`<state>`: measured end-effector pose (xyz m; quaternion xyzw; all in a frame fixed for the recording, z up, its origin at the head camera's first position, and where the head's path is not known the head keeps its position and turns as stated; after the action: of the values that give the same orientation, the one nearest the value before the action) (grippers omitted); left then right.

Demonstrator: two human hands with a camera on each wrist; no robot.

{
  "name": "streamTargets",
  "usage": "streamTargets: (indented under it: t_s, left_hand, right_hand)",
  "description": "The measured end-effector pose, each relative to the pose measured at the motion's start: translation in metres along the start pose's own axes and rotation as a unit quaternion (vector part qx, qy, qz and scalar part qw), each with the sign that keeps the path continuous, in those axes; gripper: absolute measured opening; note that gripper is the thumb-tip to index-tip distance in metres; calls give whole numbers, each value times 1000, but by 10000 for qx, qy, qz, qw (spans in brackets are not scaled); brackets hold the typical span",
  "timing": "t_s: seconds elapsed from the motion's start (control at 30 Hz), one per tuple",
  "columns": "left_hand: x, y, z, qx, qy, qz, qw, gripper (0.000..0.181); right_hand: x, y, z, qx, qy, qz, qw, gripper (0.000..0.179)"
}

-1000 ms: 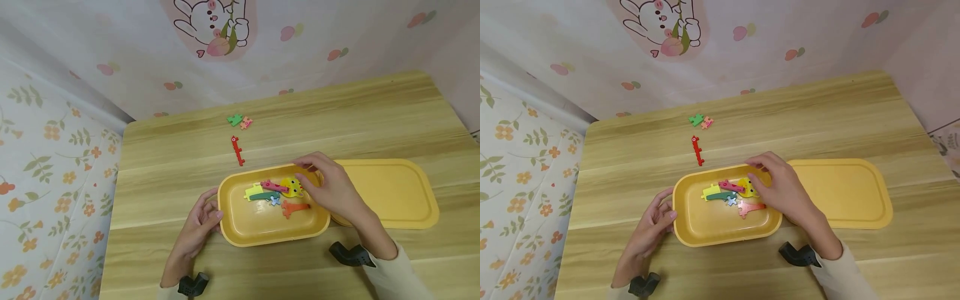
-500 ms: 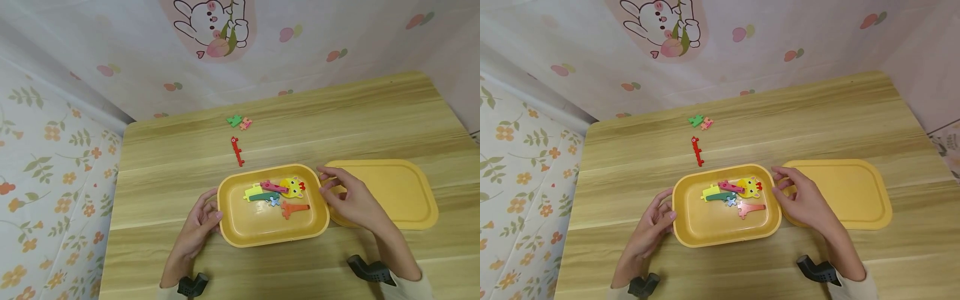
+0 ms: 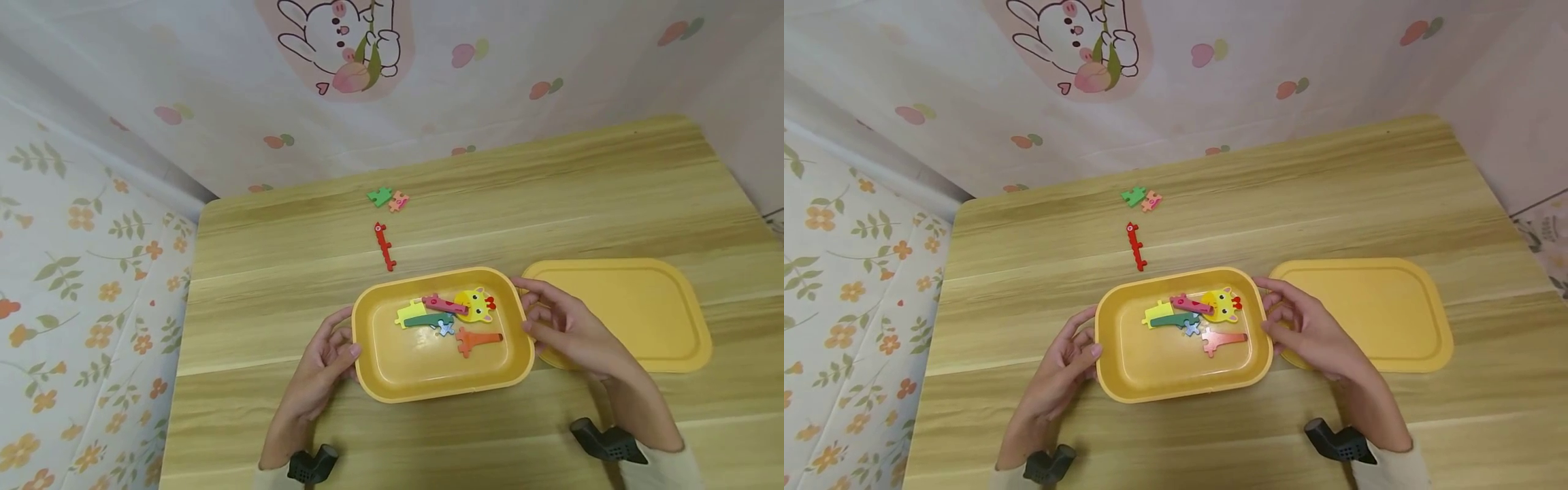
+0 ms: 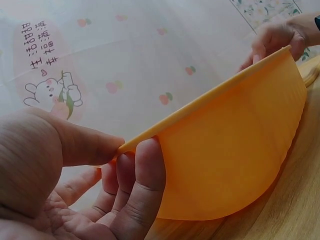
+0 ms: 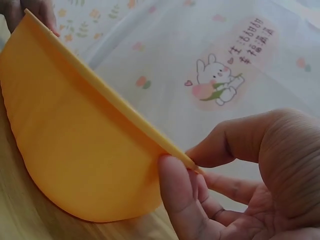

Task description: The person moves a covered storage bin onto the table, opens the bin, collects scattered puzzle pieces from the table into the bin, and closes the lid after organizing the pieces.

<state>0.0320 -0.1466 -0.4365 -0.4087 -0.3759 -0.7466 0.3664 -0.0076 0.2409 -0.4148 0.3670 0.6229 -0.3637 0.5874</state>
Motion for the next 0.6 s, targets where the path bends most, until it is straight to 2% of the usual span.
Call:
streamTargets:
  t_s: [0.13,0.27,0.4,0.5,0.6]
  left_hand:
    - [1,0,0,-21,53,-2,10000,62]
    - [2,-2,-1,-58,90,-56,9999,62]
    - [1,-4,-6,5,-88,-159,9998,56]
    - [4,-5,-13,358,-513,-375,9973,50]
    - [14,-9,-22,950,-1110,-680,9869,48]
  right_hand:
    - [2,-1,0,-33,-444,-41,9990,62]
    - [2,-3,-1,-8,-658,-10,9978,62]
    - [3,-3,-1,-20,-815,-61,9967,63]
    - [3,-3,1,-4,-915,-93,9958,63]
    - [4,-2,4,53,-942,-94,9955,62]
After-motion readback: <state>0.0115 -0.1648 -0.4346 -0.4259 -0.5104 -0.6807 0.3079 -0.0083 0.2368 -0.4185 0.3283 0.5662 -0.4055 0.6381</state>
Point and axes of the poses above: each hand's wrist, its own y-axis away from the middle knuckle, its own z-axis out of the palm, x = y × z, the point moved 4 cm from there along -y, towards the middle knuckle, and after that the axes turned 9 degrees about -z, right-handed, at the moved point
